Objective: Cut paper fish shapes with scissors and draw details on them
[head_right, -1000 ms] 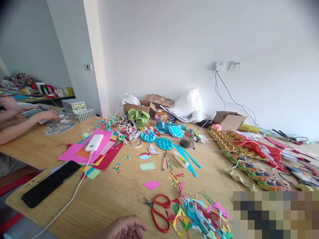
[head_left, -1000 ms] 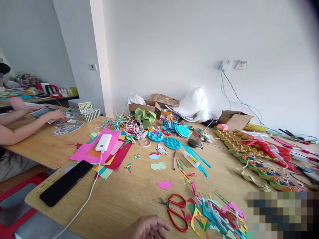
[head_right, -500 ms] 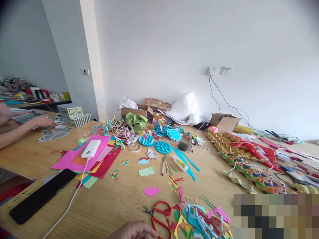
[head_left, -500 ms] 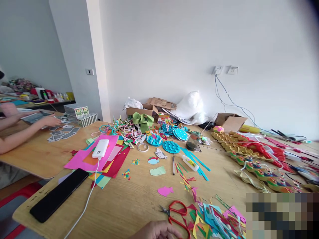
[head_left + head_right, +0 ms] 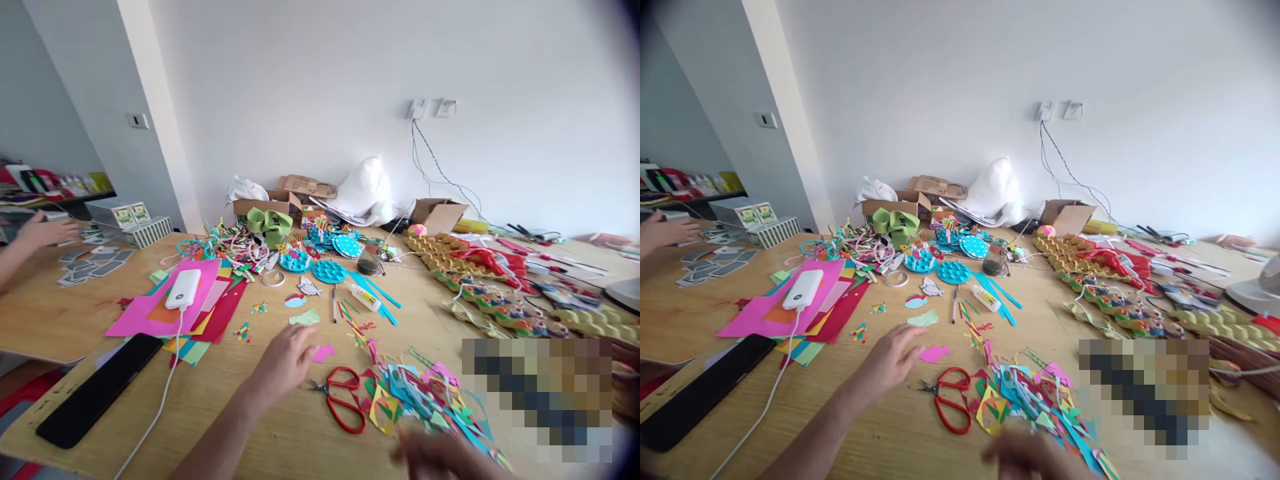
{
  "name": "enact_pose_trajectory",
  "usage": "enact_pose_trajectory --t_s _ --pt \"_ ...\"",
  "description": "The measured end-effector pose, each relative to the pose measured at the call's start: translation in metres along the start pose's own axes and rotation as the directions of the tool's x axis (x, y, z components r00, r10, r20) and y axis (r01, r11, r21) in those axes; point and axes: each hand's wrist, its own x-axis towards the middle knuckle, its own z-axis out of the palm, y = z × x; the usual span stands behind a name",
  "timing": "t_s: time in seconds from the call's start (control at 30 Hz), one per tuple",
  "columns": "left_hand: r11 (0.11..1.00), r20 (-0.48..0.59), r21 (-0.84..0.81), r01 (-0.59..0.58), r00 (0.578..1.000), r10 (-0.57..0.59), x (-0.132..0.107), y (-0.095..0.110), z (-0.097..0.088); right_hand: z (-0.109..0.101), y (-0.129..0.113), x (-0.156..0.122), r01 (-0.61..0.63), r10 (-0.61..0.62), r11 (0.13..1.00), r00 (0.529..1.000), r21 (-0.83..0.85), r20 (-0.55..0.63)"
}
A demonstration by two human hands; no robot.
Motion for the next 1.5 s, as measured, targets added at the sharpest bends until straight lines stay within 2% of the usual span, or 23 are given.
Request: enact_pose_trajectory --t_s 0.1,0.17,0.23,0.3,0.37,0.43,0.63,0.8,0.87,0.97,1.1,1.3,1.5 --pt "0.982 -0.059 0.188 0.025 0.998 -0.014 0.012 -0.023 0.010 -0.009 -0.007 0.073 0.030 -0.036 0.997 0.996 0.074 0.083" --pt "0.969 -0.095 0.247 0.034 0.995 -0.011 0.014 -0.039 0.017 -0.008 -0.014 0.131 -0.100 0.100 0.995 0.995 -0.028 -0.009" --pt "0.953 -0.109 0.300 0.048 0.994 -0.016 0.013 -0.053 0.025 -0.002 -0.021 0.182 -0.178 0.171 0.980 0.983 -0.091 -0.072" --pt "0.934 -0.098 0.355 0.052 0.995 -0.018 0.010 -0.062 0.031 0.007 -0.025 0.216 -0.243 0.227 0.960 0.967 -0.142 -0.119" --pt "0.918 -0.074 0.393 0.053 0.997 -0.026 0.007 -0.066 0.034 0.015 -0.027 0.235 -0.295 0.272 0.938 0.952 -0.182 -0.144" --pt "0.909 -0.048 0.414 0.056 0.998 -0.040 0.007 -0.066 0.036 0.022 -0.029 0.242 -0.308 0.281 0.927 0.948 -0.214 -0.147" --pt "0.899 0.031 0.437 0.034 0.998 -0.053 0.009 -0.058 0.039 0.043 -0.032 0.250 -0.194 0.184 0.941 0.981 -0.278 -0.063" --pt "0.883 0.059 0.465 0.059 0.993 -0.098 0.008 -0.058 0.043 0.053 -0.031 0.259 -0.156 0.144 0.935 0.988 -0.319 -0.062" --pt "0.881 0.065 0.469 0.065 0.992 -0.108 0.007 -0.059 0.044 0.053 -0.032 0.256 -0.130 0.101 0.933 0.990 -0.336 -0.102" --pt "0.878 0.054 0.474 0.064 0.993 -0.101 0.006 -0.061 0.045 0.054 -0.032 0.247 -0.018 -0.046 0.931 0.985 -0.365 -0.165" --pt "0.875 0.021 0.480 0.069 0.996 -0.090 0.007 -0.064 0.048 0.060 -0.027 0.238 0.176 -0.232 0.899 0.968 -0.401 -0.094" --pt "0.878 0.016 0.474 0.063 0.997 -0.080 0.008 -0.066 0.047 0.064 -0.024 0.234 0.230 -0.311 0.872 0.942 -0.432 -0.126" --pt "0.875 0.023 0.479 0.065 0.996 -0.086 0.010 -0.065 0.047 0.067 -0.023 0.222 0.276 -0.346 0.847 0.935 -0.455 -0.077"
